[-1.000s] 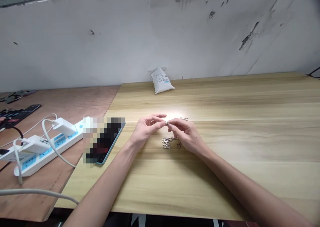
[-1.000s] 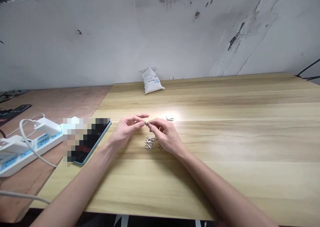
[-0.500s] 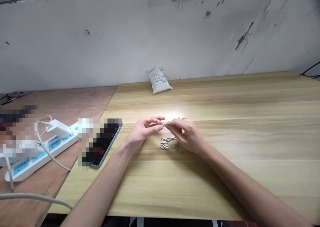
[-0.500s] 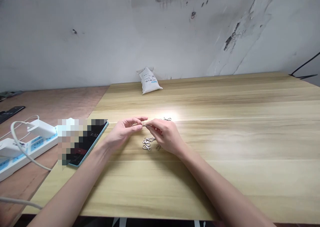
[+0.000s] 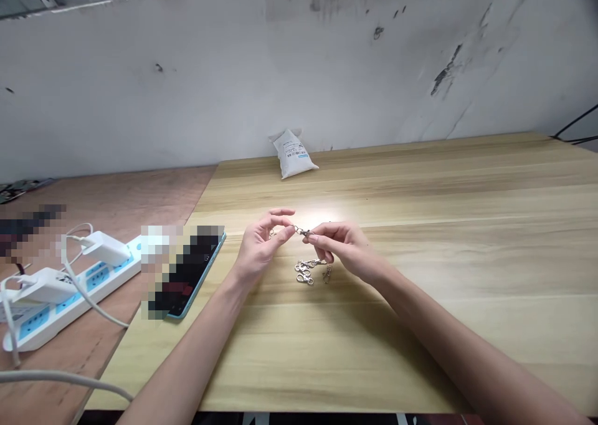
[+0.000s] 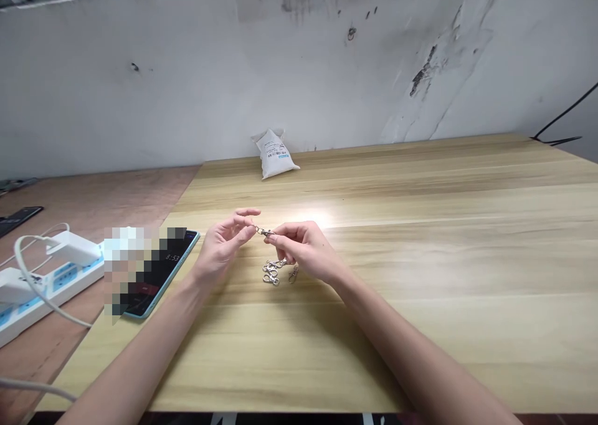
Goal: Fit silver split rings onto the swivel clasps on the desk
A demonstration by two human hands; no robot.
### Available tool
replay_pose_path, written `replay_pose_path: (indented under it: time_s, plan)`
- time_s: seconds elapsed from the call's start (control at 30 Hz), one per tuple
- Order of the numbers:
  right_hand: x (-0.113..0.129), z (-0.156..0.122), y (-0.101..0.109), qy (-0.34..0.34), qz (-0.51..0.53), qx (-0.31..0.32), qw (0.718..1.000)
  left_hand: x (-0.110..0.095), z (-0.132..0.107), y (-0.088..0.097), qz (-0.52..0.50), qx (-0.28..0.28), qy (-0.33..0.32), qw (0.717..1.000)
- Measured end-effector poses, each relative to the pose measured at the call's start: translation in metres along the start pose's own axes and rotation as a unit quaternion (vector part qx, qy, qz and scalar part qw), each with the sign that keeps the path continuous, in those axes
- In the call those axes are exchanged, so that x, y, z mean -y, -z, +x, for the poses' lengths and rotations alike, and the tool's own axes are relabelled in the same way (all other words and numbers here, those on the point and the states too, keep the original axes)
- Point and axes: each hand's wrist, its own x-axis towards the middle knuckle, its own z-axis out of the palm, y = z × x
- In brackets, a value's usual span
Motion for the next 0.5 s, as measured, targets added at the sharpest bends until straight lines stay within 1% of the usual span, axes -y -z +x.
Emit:
replay_pose_path:
  time_s: [0.07, 0.1, 0.2, 0.27, 0.3, 0.33, 0.4, 0.43, 0.5]
  plan:
    - [0.003, 0.0, 0.003, -0.004, 0.005, -0.005, 1.0, -0.001, -0.001, 0.0, 0.089, 0.0, -0.05, 0.995]
    - [0.004, 0.0, 0.004, -0.005, 0.002, -0.007, 1.0, -0.002, -0.002, -0.001, 0.14, 0.0, -0.075, 0.987]
    - [0.003, 0.001, 0.006, -0.009, -0.022, -0.009, 1.0, -0.004, -0.004, -0.002, 0.278, -0.007, -0.126, 0.952]
    - [-0.001, 0.002, 0.005, -0.005, -0.077, -0.014, 0.997, -0.003, -0.004, -0.002, 0.343, -0.007, -0.143, 0.928]
    - [-0.005, 0.003, 0.005, 0.005, -0.127, -0.02, 0.992, -0.002, -0.004, 0.0, 0.367, -0.001, -0.149, 0.918]
    - [-0.008, 0.004, 0.004, 0.017, -0.19, -0.026, 0.981, -0.001, -0.003, 0.003, 0.386, 0.005, -0.152, 0.91]
    - [-0.015, 0.005, 0.004, 0.046, -0.321, -0.036, 0.945, 0.001, 0.0, 0.011, 0.414, 0.004, -0.149, 0.898]
    - [-0.018, 0.006, 0.005, 0.057, -0.376, -0.04, 0.924, 0.003, 0.001, 0.016, 0.427, -0.008, -0.136, 0.894]
    - [-0.019, 0.006, 0.009, 0.068, -0.452, -0.048, 0.888, 0.006, 0.004, 0.025, 0.453, -0.022, -0.108, 0.885]
